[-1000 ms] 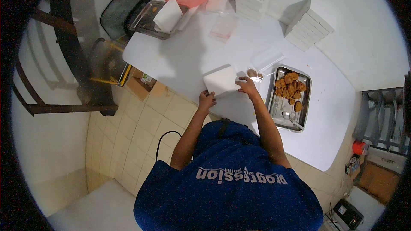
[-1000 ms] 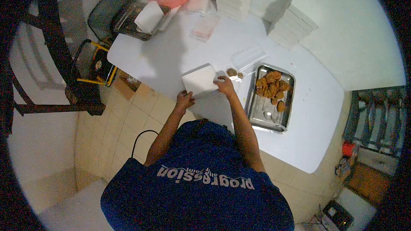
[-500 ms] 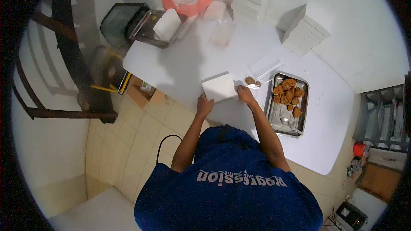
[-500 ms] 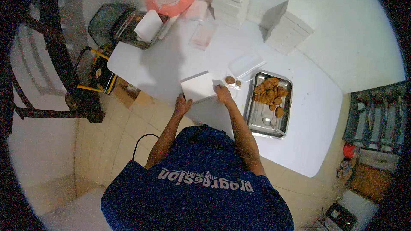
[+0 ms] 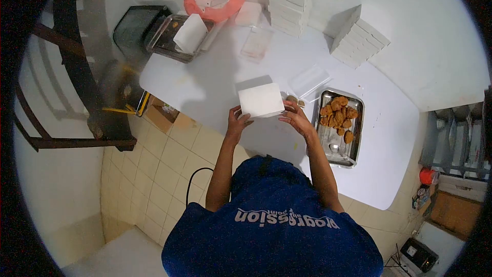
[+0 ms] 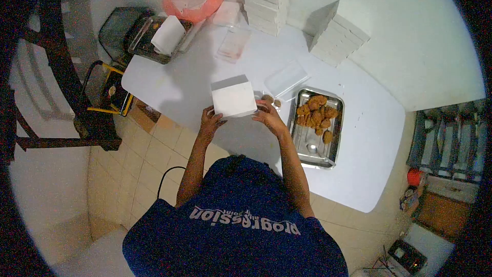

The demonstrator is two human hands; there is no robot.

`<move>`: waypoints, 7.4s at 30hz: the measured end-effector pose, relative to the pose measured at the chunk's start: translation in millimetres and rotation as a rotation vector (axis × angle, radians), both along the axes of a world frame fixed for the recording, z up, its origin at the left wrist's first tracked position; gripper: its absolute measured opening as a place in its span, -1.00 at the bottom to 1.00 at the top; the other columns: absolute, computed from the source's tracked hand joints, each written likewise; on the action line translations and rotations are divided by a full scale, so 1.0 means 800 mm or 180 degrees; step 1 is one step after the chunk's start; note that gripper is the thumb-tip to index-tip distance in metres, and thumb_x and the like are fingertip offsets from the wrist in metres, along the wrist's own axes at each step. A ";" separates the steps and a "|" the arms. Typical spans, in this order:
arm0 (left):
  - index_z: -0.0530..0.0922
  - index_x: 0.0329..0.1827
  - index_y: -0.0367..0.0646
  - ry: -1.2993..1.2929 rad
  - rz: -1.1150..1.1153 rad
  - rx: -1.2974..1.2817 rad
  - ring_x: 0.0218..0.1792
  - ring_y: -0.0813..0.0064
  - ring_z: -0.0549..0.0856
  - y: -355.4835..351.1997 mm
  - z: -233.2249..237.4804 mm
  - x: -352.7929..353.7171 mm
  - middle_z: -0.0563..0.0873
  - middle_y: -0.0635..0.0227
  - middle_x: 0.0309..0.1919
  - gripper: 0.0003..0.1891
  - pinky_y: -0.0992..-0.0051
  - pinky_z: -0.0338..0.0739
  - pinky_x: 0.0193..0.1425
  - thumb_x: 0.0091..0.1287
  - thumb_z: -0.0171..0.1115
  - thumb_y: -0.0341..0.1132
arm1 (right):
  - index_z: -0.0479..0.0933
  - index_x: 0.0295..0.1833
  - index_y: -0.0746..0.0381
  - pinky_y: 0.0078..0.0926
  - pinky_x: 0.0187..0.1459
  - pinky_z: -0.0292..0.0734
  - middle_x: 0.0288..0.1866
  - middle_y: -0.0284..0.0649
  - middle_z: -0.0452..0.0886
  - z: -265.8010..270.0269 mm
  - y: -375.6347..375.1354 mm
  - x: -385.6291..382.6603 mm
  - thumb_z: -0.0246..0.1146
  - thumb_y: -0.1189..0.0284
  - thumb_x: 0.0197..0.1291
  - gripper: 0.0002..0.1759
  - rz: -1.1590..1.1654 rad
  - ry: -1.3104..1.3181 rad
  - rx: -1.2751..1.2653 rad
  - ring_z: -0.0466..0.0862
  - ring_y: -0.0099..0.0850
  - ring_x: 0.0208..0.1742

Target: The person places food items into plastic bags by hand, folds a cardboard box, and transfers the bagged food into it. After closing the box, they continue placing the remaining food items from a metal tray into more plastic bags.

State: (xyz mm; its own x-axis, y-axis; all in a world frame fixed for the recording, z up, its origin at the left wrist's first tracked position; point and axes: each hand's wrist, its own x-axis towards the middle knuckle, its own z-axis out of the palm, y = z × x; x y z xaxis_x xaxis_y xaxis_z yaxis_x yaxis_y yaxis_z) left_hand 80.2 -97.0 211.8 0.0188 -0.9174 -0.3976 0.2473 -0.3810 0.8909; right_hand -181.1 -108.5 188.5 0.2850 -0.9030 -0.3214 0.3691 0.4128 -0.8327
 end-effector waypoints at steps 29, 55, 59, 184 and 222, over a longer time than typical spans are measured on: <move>0.33 0.34 -0.07 -0.0518 0.0261 0.0241 0.10 0.33 0.62 0.095 -0.017 0.025 0.50 0.33 0.27 -0.50 0.25 0.55 0.08 0.38 0.21 -0.19 | 0.40 0.14 0.05 -0.21 -0.13 0.56 0.04 -0.24 0.48 0.176 -0.233 -0.044 0.13 0.00 0.08 -0.45 -0.1668 0.0161 -0.0077 0.55 -0.31 -0.01; -0.01 0.54 -0.17 -0.0019 -0.0320 -0.1022 0.53 0.30 0.01 -0.010 0.013 -0.109 0.03 0.23 0.54 -0.32 0.25 -0.12 0.53 0.51 -0.22 0.06 | -0.26 0.56 0.28 -0.31 0.55 -0.40 0.62 -0.09 -0.29 0.074 0.073 0.150 -0.35 0.05 0.51 -0.28 -0.0049 0.0820 -0.1525 -0.32 -0.26 0.62; -0.07 0.54 -0.29 0.0220 -0.0501 -0.1044 0.56 0.33 -0.13 0.037 0.060 -0.156 -0.11 0.23 0.57 -0.29 0.33 -0.31 0.58 0.54 -0.39 0.10 | -0.21 0.56 0.28 -0.30 0.54 -0.40 0.62 -0.08 -0.25 0.040 0.005 0.096 -0.35 0.04 0.50 -0.28 -0.0414 0.0292 -0.0960 -0.29 -0.26 0.62; -0.21 0.44 -0.62 -0.4010 -0.3534 -0.1284 0.36 -0.26 0.31 0.032 0.136 -0.063 -0.03 -0.45 0.42 0.30 -0.31 0.16 0.32 0.12 -0.12 0.56 | -0.35 0.58 0.07 -0.21 0.51 -0.63 0.64 -0.22 -0.42 0.222 -0.052 0.150 -0.62 -0.59 -0.08 0.25 0.1278 -0.0645 -0.2157 -0.43 -0.34 0.62; 0.30 0.35 -0.27 0.3045 0.1894 -0.1516 0.28 0.20 0.35 -0.090 0.012 -0.029 0.32 0.14 0.39 -0.44 0.23 0.13 0.43 0.43 -0.14 -0.04 | 0.06 0.50 0.13 -0.22 0.12 0.46 0.17 -0.12 0.46 0.135 -0.051 0.262 -0.13 -0.28 0.26 -0.11 0.0929 -0.1950 -0.0477 0.52 -0.26 0.13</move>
State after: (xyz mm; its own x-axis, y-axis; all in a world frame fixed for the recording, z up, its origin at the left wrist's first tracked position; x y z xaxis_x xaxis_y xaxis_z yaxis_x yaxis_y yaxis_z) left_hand 57.2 -168.9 221.4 0.3693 -0.9230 -0.1079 0.9036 0.3295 0.2739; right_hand 28.9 -149.2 296.3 0.6131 -0.7840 0.0972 0.6822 0.4634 -0.5656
